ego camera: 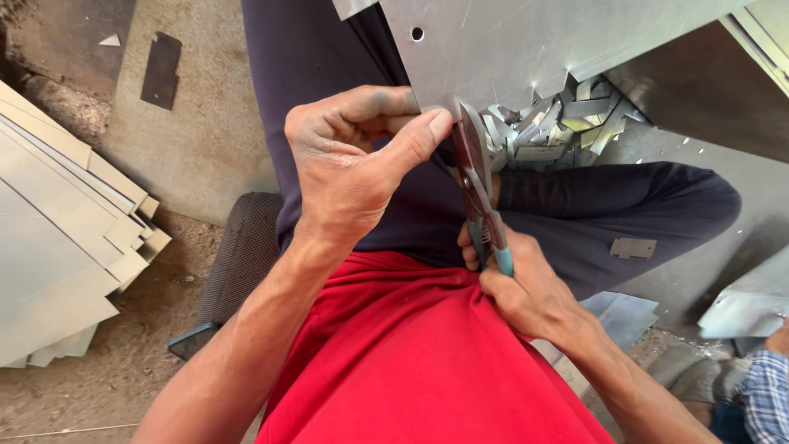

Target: The person uses shears to cut several notches and edges on a large metal sheet while sitting on the floor, handling the sheet and tool by hand.

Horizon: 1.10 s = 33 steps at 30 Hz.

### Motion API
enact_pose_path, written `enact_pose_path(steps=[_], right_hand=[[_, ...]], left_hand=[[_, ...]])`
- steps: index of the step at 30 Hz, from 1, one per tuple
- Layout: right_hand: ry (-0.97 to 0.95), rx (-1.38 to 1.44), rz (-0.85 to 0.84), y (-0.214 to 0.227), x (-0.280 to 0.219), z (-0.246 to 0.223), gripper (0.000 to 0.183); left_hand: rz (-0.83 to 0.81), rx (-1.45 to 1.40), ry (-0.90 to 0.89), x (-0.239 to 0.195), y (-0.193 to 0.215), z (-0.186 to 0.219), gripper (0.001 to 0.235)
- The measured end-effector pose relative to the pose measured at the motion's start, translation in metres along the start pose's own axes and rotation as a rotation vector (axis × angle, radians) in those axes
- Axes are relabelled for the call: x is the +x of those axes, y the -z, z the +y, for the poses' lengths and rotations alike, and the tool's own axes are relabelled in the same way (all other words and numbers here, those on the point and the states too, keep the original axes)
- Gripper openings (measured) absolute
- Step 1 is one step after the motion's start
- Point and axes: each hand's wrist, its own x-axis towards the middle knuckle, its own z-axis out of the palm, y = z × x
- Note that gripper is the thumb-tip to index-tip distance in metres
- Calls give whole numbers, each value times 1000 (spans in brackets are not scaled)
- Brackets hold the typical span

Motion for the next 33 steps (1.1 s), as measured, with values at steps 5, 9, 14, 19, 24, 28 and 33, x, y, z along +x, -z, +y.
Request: enact_pose_path(steps=[5, 9, 14, 19, 24, 28, 33], right_hand=[[-29, 2, 56, 5, 5, 4, 30], [121, -87, 42, 17, -20, 32, 23], [-143, -407, 205, 10, -93, 119, 18], [8, -703, 715, -19, -118, 178, 61], [-92, 421, 828, -16, -104, 164, 63], [359, 1229, 839, 46, -60, 137, 56], [623, 1467, 924, 100, -64, 133, 37]], left_hand=[[20, 74, -21, 7, 3, 1, 14], [108, 85, -67, 58, 36, 21, 16], [142, 37, -329, 88, 9, 24, 21], [-181, 60, 249, 17, -85, -17, 15], [-161, -270, 345, 32, -95, -10, 29], [-81, -35, 219, 93, -91, 21, 30], [-87, 171, 13, 65, -108, 34, 32]])
